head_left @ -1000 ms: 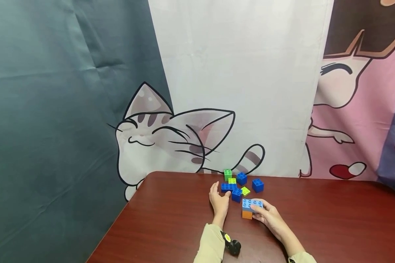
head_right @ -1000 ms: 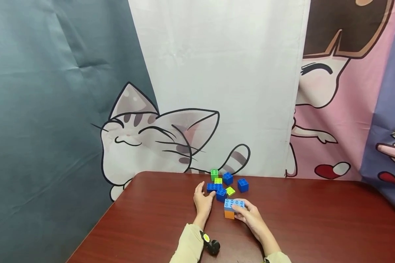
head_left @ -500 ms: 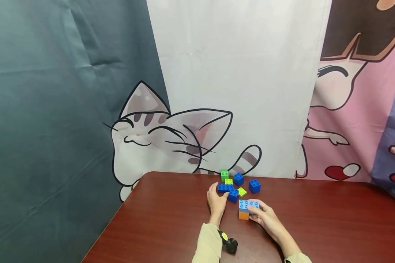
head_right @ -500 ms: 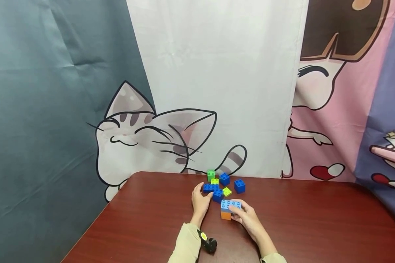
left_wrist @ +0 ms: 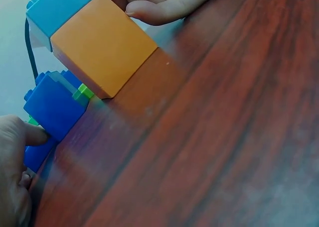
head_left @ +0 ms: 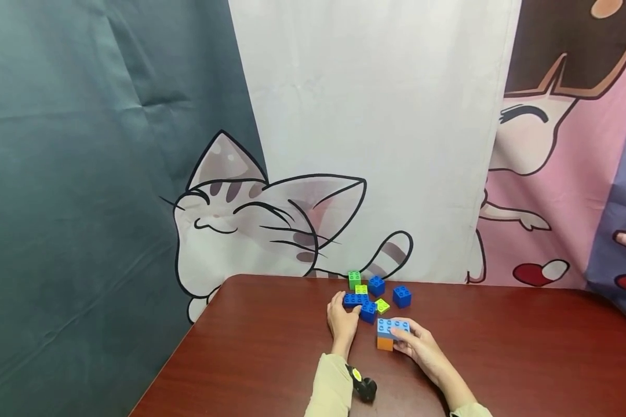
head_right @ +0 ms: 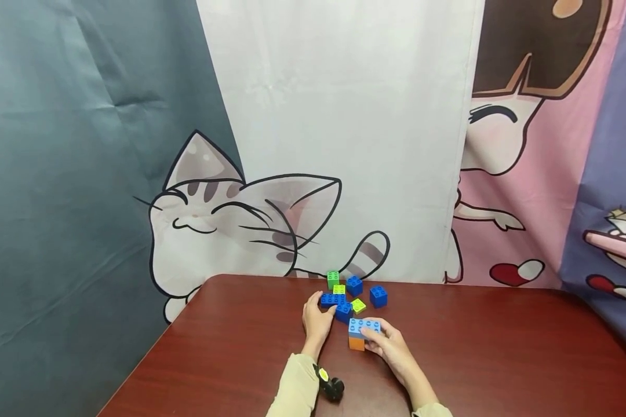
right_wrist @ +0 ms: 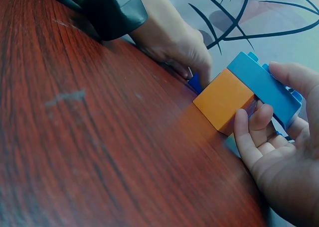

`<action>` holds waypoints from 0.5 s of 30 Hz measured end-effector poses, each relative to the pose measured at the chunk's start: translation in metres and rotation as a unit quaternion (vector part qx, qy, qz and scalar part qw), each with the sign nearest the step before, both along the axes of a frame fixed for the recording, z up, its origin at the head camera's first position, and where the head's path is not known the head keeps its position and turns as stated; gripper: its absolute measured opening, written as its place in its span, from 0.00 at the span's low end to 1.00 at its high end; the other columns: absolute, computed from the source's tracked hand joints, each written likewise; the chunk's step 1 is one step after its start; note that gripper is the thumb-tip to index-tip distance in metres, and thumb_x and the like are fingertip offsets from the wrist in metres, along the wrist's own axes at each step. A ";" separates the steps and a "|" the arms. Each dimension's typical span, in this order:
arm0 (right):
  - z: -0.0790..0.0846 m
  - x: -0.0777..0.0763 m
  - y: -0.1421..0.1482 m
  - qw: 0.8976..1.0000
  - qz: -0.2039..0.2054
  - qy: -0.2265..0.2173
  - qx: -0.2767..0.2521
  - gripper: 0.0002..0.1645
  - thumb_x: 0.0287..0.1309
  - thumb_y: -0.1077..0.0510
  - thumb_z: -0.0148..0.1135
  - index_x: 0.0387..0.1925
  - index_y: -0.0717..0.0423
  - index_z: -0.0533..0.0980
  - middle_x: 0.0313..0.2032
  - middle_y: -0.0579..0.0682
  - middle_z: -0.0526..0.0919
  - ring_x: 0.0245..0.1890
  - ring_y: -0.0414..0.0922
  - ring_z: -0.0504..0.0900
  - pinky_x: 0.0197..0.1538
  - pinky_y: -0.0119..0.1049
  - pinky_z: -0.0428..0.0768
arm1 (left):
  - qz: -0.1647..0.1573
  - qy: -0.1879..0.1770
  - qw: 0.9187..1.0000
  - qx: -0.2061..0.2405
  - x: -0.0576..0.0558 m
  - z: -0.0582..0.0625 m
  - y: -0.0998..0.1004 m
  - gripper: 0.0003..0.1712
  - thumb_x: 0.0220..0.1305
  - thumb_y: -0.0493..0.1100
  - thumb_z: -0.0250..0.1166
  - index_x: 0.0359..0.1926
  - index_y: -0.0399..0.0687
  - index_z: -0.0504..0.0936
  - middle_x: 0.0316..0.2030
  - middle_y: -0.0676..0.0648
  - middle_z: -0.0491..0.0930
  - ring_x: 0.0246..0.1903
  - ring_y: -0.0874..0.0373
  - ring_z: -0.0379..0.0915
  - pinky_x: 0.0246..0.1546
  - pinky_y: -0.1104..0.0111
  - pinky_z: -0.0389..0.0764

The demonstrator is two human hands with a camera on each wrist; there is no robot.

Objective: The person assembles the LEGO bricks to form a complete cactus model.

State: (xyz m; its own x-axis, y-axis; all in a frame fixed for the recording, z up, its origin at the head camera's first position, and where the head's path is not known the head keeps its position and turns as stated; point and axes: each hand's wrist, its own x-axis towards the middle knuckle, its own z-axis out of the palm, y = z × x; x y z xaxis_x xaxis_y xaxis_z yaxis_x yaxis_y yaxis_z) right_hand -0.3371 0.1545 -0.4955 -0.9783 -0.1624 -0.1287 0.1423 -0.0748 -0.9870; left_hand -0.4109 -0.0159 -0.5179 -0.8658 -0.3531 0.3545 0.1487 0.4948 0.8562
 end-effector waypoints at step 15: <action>0.001 0.000 0.002 1.000 0.004 -0.009 -0.007 0.33 0.66 0.51 0.59 0.64 0.66 0.63 0.40 0.45 0.76 0.33 0.37 0.73 0.44 0.29 0.82 | -0.005 -0.030 0.999 0.028 -0.007 0.001 0.000 0.28 0.58 0.49 0.71 0.58 0.43 0.79 0.55 0.42 0.80 0.54 0.44 0.73 0.58 0.47 0.72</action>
State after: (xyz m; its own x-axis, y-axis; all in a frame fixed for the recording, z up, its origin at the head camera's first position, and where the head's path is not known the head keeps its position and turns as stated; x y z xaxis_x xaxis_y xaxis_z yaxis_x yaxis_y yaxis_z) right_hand -0.3368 0.1567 -0.4943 -0.9746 -0.1719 -0.1438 0.1604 -0.0867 -0.9832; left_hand -0.4174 -0.0161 -0.5172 -0.8887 -0.3621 0.2813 0.1005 0.4448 0.8900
